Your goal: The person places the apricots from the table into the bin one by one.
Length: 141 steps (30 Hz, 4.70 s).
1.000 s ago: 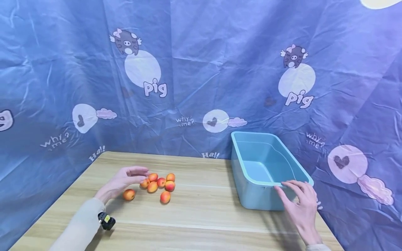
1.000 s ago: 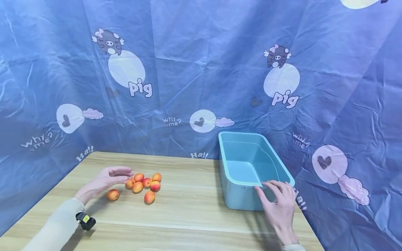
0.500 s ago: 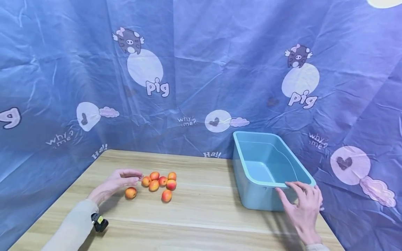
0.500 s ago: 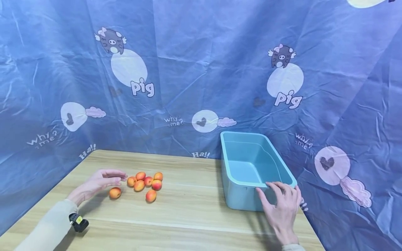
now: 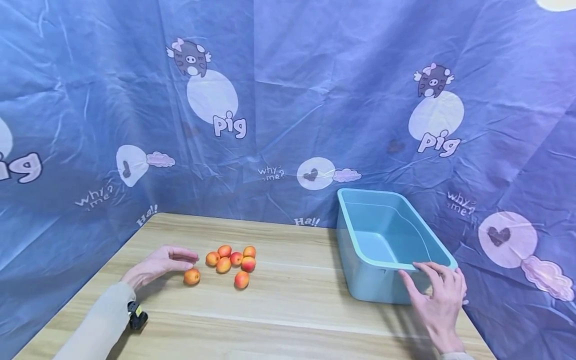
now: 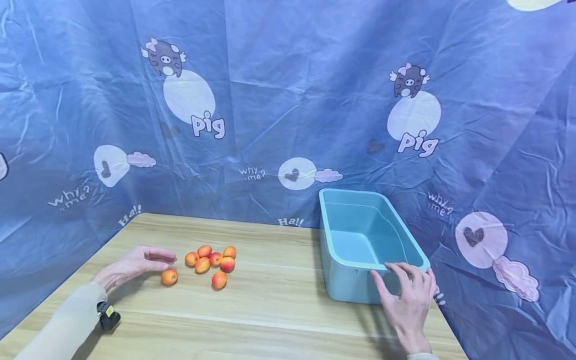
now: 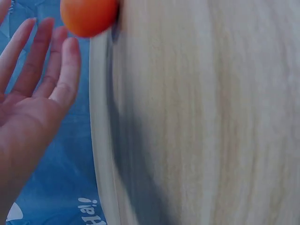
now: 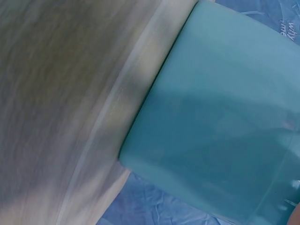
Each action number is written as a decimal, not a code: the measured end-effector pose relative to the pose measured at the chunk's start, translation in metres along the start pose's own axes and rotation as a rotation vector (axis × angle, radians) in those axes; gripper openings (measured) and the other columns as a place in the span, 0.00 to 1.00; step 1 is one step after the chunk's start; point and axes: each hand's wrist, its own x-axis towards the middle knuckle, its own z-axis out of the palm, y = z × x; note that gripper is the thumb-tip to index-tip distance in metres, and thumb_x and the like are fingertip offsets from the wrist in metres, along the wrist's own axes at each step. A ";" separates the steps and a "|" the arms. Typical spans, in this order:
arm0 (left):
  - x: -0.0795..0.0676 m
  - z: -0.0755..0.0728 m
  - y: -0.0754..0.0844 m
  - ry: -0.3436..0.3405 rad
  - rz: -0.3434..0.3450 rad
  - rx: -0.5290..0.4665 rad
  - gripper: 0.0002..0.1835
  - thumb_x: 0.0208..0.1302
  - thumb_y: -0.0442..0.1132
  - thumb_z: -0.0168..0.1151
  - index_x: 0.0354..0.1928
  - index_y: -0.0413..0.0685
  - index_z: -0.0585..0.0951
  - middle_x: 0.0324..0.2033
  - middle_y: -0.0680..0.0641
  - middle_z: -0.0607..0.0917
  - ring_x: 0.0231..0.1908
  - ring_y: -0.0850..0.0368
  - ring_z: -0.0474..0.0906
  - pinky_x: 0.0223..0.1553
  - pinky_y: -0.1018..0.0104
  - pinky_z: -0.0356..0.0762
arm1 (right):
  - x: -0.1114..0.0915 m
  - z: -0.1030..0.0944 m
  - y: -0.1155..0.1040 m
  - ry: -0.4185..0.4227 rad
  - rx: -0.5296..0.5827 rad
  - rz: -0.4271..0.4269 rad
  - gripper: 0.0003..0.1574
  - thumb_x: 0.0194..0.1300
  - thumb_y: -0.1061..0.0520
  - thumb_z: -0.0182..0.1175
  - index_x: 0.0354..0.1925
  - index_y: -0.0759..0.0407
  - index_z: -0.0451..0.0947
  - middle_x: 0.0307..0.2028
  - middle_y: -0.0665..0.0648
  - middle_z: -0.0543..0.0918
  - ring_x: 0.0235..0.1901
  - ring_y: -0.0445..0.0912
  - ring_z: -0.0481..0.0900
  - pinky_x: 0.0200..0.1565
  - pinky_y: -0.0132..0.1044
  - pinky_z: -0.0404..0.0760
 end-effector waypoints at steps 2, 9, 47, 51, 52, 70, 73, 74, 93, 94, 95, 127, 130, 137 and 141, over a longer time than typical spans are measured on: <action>0.000 -0.001 -0.002 -0.038 0.004 0.006 0.29 0.63 0.38 0.66 0.62 0.29 0.72 0.60 0.32 0.77 0.54 0.62 0.79 0.52 0.77 0.72 | 0.000 0.000 0.000 0.003 -0.001 0.001 0.41 0.55 0.27 0.64 0.31 0.66 0.84 0.34 0.68 0.79 0.40 0.65 0.67 0.66 0.60 0.55; 0.000 0.004 -0.005 -0.202 -0.008 -0.015 0.29 0.62 0.35 0.65 0.62 0.28 0.71 0.57 0.33 0.80 0.54 0.58 0.79 0.53 0.76 0.69 | 0.000 0.000 -0.001 0.004 -0.003 -0.001 0.41 0.55 0.27 0.64 0.31 0.67 0.84 0.34 0.68 0.79 0.40 0.65 0.67 0.66 0.58 0.55; -0.006 0.009 -0.006 -0.199 -0.013 -0.121 0.30 0.61 0.32 0.64 0.63 0.24 0.68 0.49 0.44 0.85 0.47 0.59 0.82 0.50 0.68 0.78 | 0.001 -0.001 -0.009 -0.028 -0.006 0.015 0.41 0.57 0.28 0.63 0.32 0.67 0.84 0.34 0.68 0.79 0.39 0.64 0.68 0.66 0.59 0.55; -0.004 0.012 -0.001 -0.221 0.015 -0.199 0.28 0.63 0.28 0.60 0.63 0.22 0.65 0.46 0.45 0.86 0.45 0.53 0.84 0.48 0.58 0.82 | 0.001 -0.002 -0.010 -0.029 -0.010 0.020 0.41 0.57 0.27 0.62 0.32 0.67 0.83 0.34 0.68 0.79 0.40 0.64 0.68 0.66 0.59 0.54; -0.002 0.012 0.000 -0.216 0.015 -0.199 0.29 0.63 0.28 0.60 0.63 0.22 0.65 0.46 0.45 0.86 0.45 0.52 0.84 0.48 0.57 0.82 | 0.001 -0.002 -0.009 -0.031 -0.011 0.021 0.41 0.57 0.27 0.62 0.32 0.67 0.84 0.34 0.68 0.79 0.40 0.64 0.68 0.67 0.59 0.54; 0.024 0.032 0.025 -0.105 0.025 -0.169 0.31 0.62 0.33 0.64 0.66 0.31 0.68 0.53 0.43 0.83 0.49 0.51 0.82 0.54 0.57 0.77 | -0.001 -0.003 -0.003 -0.035 -0.023 0.029 0.41 0.56 0.27 0.63 0.32 0.66 0.84 0.35 0.68 0.79 0.41 0.63 0.68 0.66 0.60 0.54; 0.029 0.038 0.031 -0.068 -0.018 -0.154 0.33 0.60 0.37 0.67 0.67 0.36 0.69 0.56 0.39 0.81 0.52 0.51 0.81 0.55 0.55 0.75 | 0.000 -0.003 -0.003 -0.040 -0.023 0.030 0.42 0.56 0.27 0.63 0.33 0.66 0.84 0.35 0.68 0.79 0.40 0.63 0.68 0.66 0.61 0.53; 0.032 0.040 0.033 -0.060 -0.033 -0.158 0.33 0.60 0.38 0.68 0.67 0.38 0.70 0.58 0.38 0.80 0.52 0.50 0.80 0.55 0.55 0.75 | 0.000 -0.003 -0.003 -0.040 -0.024 0.031 0.42 0.56 0.27 0.63 0.33 0.66 0.84 0.35 0.68 0.79 0.40 0.63 0.68 0.66 0.62 0.53; 0.073 0.071 0.060 0.001 -0.035 -0.188 0.34 0.57 0.42 0.71 0.65 0.44 0.72 0.57 0.45 0.81 0.54 0.49 0.78 0.55 0.60 0.73 | -0.003 0.003 -0.003 -0.039 -0.012 0.043 0.42 0.56 0.26 0.63 0.33 0.66 0.84 0.36 0.68 0.79 0.41 0.63 0.68 0.66 0.61 0.53; 0.075 0.072 0.061 0.003 -0.039 -0.189 0.35 0.57 0.42 0.71 0.66 0.43 0.71 0.57 0.46 0.81 0.54 0.49 0.79 0.55 0.60 0.74 | -0.003 0.003 -0.003 -0.041 -0.012 0.045 0.42 0.56 0.27 0.63 0.33 0.66 0.84 0.36 0.68 0.79 0.41 0.63 0.68 0.66 0.61 0.53; 0.077 0.074 0.062 0.003 -0.037 -0.186 0.35 0.57 0.41 0.71 0.66 0.42 0.70 0.56 0.46 0.82 0.53 0.49 0.79 0.54 0.60 0.75 | -0.002 0.003 -0.003 -0.042 -0.012 0.046 0.42 0.56 0.27 0.63 0.33 0.66 0.84 0.36 0.68 0.79 0.41 0.63 0.68 0.66 0.62 0.53; 0.118 0.121 0.091 0.061 0.110 -0.202 0.29 0.54 0.44 0.74 0.59 0.47 0.78 0.50 0.48 0.86 0.52 0.56 0.80 0.55 0.64 0.74 | -0.005 -0.001 -0.002 -0.045 -0.009 0.055 0.42 0.56 0.27 0.63 0.34 0.66 0.84 0.36 0.68 0.78 0.41 0.63 0.67 0.68 0.61 0.51; 0.121 0.125 0.096 0.047 0.128 -0.203 0.29 0.54 0.43 0.74 0.59 0.46 0.79 0.49 0.47 0.86 0.51 0.55 0.81 0.55 0.63 0.75 | -0.005 -0.002 -0.001 -0.050 -0.012 0.056 0.42 0.56 0.26 0.63 0.34 0.66 0.84 0.36 0.68 0.78 0.42 0.63 0.67 0.67 0.62 0.51; 0.127 0.134 0.106 0.026 0.175 -0.188 0.26 0.56 0.41 0.73 0.58 0.47 0.80 0.50 0.48 0.85 0.50 0.55 0.81 0.59 0.59 0.70 | -0.005 -0.002 0.000 -0.052 -0.010 0.051 0.41 0.56 0.27 0.63 0.34 0.66 0.84 0.37 0.68 0.78 0.41 0.63 0.67 0.67 0.62 0.51; 0.131 0.140 0.110 0.017 0.196 -0.194 0.26 0.56 0.40 0.72 0.58 0.45 0.79 0.49 0.47 0.85 0.49 0.54 0.82 0.58 0.58 0.72 | -0.006 -0.001 0.000 -0.044 -0.004 0.047 0.41 0.56 0.27 0.64 0.34 0.66 0.84 0.36 0.68 0.78 0.41 0.63 0.67 0.67 0.62 0.52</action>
